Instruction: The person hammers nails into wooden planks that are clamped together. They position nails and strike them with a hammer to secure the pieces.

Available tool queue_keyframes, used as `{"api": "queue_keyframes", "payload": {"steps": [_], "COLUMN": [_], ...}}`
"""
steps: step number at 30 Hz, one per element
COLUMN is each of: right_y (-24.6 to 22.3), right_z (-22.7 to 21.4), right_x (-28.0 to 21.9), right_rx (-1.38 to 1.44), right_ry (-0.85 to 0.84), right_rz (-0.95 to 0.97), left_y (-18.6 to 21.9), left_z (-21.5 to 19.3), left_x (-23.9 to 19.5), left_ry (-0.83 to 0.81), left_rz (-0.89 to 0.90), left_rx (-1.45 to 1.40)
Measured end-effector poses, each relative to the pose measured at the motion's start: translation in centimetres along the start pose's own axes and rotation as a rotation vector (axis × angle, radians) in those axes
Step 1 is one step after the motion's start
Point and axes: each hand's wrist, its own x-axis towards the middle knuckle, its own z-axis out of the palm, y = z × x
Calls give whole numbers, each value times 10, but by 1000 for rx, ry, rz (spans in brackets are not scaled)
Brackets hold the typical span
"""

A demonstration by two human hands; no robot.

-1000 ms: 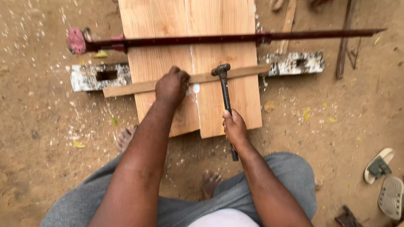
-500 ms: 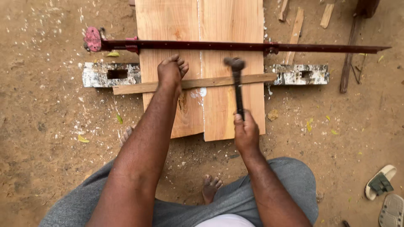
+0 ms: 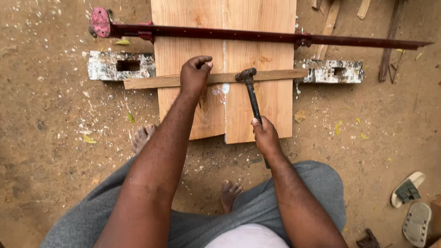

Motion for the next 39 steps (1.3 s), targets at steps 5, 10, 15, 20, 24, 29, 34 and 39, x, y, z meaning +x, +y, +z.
{"api": "queue_keyframes", "payload": {"steps": [5,10,15,20,24,29,34,39], "right_y": [-16,-30,-31,-37,-57,-87,-110,-112], "right_z": [4,0,3,6,5,9,17,16], "right_x": [-6,-15,-19,-22,-31,-38,-38,-44], "right_rx": [82,-36,-60,-177,-330,-484,-582,-721], "right_ry": [-7,19,24,40,76,45,-2,25], "right_rz": [22,-49,-22,-7,-89,-59,56,-9], "left_y": [2,-1,-2,-14,-20,-26,-22,-24], "left_z": [6,19,17,19,24,25,25,22], "left_x": [-7,-9,-11,-9,-9,-7,-4,-16], "left_ry": [-7,-19,-53,21,4,33,7,32], "left_rz": [-43,178,162,302,356,424,332,399], "left_rx": [212,423,577,671,739,749,742,699]}}
